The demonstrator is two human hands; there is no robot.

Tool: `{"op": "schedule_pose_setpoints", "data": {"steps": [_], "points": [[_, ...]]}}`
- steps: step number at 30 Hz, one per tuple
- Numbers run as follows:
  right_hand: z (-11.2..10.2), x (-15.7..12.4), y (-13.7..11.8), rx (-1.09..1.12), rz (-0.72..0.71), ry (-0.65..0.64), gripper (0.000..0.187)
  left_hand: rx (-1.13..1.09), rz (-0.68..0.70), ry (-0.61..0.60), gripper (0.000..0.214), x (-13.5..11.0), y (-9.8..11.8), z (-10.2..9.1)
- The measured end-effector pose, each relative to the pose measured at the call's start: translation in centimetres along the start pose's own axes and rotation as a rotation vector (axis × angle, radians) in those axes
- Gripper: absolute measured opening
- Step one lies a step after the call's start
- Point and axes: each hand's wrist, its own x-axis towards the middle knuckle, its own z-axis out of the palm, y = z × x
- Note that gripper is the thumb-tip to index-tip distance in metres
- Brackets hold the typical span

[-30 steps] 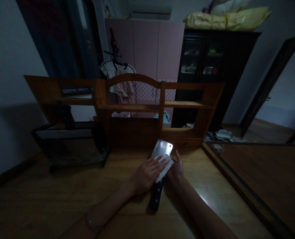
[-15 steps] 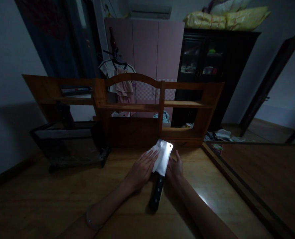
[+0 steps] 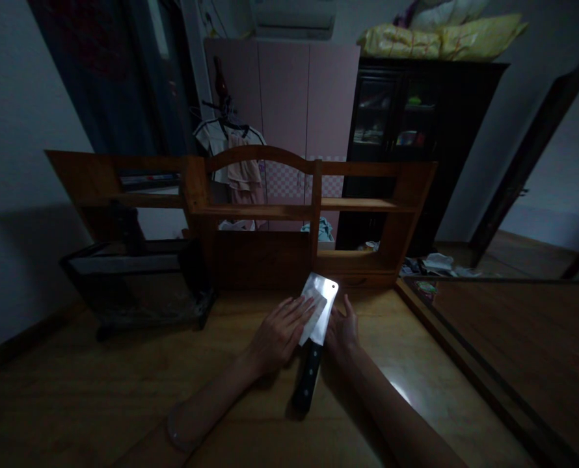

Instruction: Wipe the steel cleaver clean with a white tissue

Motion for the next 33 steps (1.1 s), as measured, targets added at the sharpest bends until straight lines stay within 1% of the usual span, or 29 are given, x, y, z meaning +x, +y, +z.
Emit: {"op": "schedule_pose_setpoints", "data": {"steps": [3,5,10,16,22,24,27,31,33], "points": [[0.2,-0.1,-0.1,-0.012,0.016,0.016,0.051,-0.045,0.119,-0.088,0.053,0.1,0.3,-0.2],[0.4,-0.2,-0.1,-0.015,0.018,0.023,0.051,-0.075,0.147,-0.117,0.053,0.1,0.4,-0.2],[0.5,-0.2,-0.1,-0.012,0.005,0.01,0.052,-0.1,0.081,-0.081,0.05,0.1,0.1,0.0],[0.3,-0.2,-0.1,-0.02,-0.002,0.004,0.052,-0.093,0.035,-0.025,0.049,0.1,-0.3,0.2],[0.4,-0.2,0.0,-0.019,-0.021,-0.014,0.051,-0.054,-0.121,0.08,0.049,-0.3,-1.3,1.1],[0.5,-0.2,0.0,-0.016,-0.021,-0.02,0.051,-0.057,-0.133,0.103,0.049,-0.3,-1.5,1.1],[0.5,-0.2,0.0,-0.016,-0.008,-0.019,0.05,-0.09,-0.053,0.08,0.05,-0.2,-1.0,0.5],[0.1,-0.1,-0.1,-0.04,0.015,-0.002,0.051,-0.187,0.136,-0.021,0.05,0.0,0.5,-0.6],[0.0,-0.1,-0.2,-0.077,-0.013,-0.014,0.05,-0.254,0.18,-0.061,0.05,0.0,1.0,-0.9]]}}
